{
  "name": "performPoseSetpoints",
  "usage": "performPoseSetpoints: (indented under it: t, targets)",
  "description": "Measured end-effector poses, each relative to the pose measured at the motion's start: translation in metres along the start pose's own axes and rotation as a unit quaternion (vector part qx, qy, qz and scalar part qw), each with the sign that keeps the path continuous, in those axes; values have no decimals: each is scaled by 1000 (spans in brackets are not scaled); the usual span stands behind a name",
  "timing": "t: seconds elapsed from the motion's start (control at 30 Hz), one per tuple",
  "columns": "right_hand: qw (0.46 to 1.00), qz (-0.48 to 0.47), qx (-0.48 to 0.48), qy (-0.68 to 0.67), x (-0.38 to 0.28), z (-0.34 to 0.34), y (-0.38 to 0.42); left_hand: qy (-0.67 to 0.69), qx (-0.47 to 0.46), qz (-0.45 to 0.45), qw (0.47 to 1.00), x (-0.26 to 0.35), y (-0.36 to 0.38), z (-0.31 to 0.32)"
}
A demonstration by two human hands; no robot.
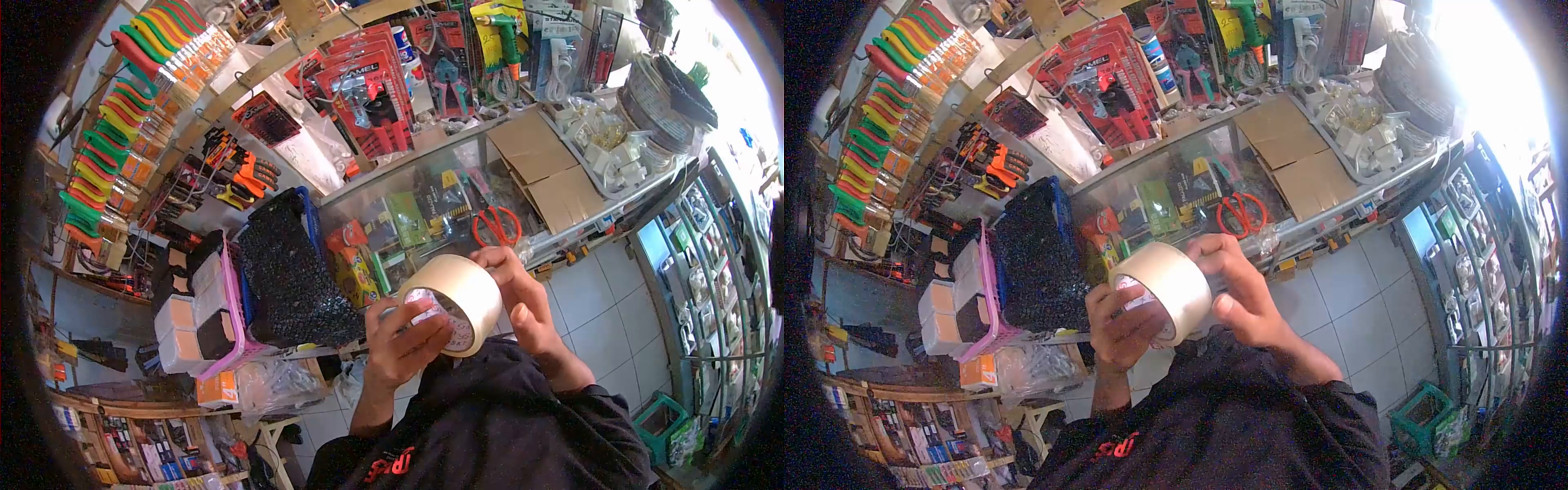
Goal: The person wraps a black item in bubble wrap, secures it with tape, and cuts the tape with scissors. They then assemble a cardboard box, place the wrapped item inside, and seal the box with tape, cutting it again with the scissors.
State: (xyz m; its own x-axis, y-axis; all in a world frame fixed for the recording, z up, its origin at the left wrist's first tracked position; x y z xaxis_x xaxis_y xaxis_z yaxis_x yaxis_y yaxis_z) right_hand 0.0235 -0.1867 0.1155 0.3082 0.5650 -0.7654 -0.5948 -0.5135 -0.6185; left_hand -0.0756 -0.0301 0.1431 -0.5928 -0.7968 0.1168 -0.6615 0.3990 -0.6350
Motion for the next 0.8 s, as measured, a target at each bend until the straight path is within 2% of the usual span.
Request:
performPoseSetpoints:
  t: [0.1,0.13,0.17,0.27,0.37,0.4,0.5,0.53,0.63,0.73,0.8]
  targets:
    - [995,21,-59,79,-9,14,-6,-8,5,1,1000,-7,1,-5]
    - [998,44,-45,-6,-4,18,-4,-5,7,-4,1000,-10,1,-5]
    - [998,32,-61,13,-4,21,-5,-2,9,-9,1000,-13,0,-5]
    - [991,-13,-98,93,-7,28,-12,124,14,-85,988,-23,-12,-9]
    - [991,-35,-101,86,1,30,-14,289,24,-139,947,-31,-13,-13]
    - [989,-36,-116,88,3,30,-14,294,52,-126,946,-27,-21,-21]
    - [991,-24,-104,79,17,33,-12,186,24,-90,978,-21,-23,-25]
    - [995,0,-75,61,22,33,-9,166,13,-84,982,-16,-26,-27]
    - [993,-8,-74,91,26,34,-8,150,2,-62,987,-14,-20,-26]
    - [986,-68,-77,130,22,38,-14,192,9,-79,978,-19,-17,-30]
    - [982,-60,-87,158,11,42,-16,225,31,-99,969,-24,-17,-31]
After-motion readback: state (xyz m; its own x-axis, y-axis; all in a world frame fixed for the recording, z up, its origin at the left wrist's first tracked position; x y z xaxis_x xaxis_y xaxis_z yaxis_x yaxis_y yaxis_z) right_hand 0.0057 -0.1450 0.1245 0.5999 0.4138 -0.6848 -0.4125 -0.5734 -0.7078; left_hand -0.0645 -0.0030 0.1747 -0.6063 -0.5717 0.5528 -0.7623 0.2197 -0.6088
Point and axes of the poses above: each hand's wrist, its own y-axis away from the middle knuckle, its own z-axis out of the palm, x = y × z, the point moved 7 cm from there along -y, towards the middle knuckle, and after that the axes turned 9 degrees about -x, right-handed, at the moved point
